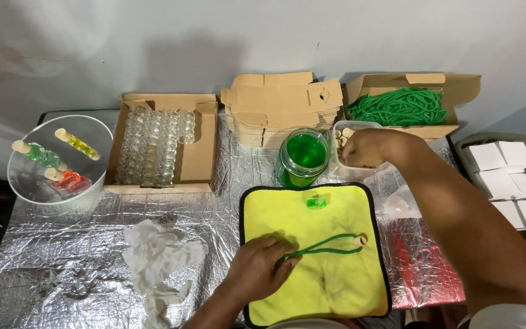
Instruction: Assembling a small perfume diffuser by wiping the bottle and threading a green string through a wooden cap.
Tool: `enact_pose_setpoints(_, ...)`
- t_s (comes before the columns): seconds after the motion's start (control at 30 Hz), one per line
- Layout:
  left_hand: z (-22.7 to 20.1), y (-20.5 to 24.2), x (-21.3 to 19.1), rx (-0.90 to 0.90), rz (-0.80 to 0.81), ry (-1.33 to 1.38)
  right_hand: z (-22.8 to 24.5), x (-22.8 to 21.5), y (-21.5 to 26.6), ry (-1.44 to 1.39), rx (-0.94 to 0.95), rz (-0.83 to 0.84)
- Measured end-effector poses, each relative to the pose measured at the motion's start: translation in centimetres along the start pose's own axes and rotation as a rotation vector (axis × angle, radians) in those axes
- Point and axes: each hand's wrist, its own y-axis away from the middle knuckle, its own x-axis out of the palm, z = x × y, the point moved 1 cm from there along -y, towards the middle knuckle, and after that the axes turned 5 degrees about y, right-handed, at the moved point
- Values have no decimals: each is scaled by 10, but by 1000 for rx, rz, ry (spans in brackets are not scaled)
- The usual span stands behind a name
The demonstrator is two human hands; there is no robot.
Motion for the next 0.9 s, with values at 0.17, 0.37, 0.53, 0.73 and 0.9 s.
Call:
enact_pose_setpoints(0.17, -4, -5, -3, 11, -21, 19, 15, -4, 13, 83, 57, 19)
enact_pose_setpoints(0.37, -3, -4, -2, 27, -41, 15, 10, 2, 9, 69, 48, -6)
enact_pose_setpoints(0.53, -4, -6, -3, 40, -51, 9, 6, 4, 4, 45, 51, -19)
enact_pose_setpoints(0.73, -4, -7, -3, 36, -47, 34, 10, 2, 8, 33, 63, -21)
enact_pose_setpoints(0.9, -3, -5, -1, 23, -30, 23, 6, 5, 3, 51, 35, -23)
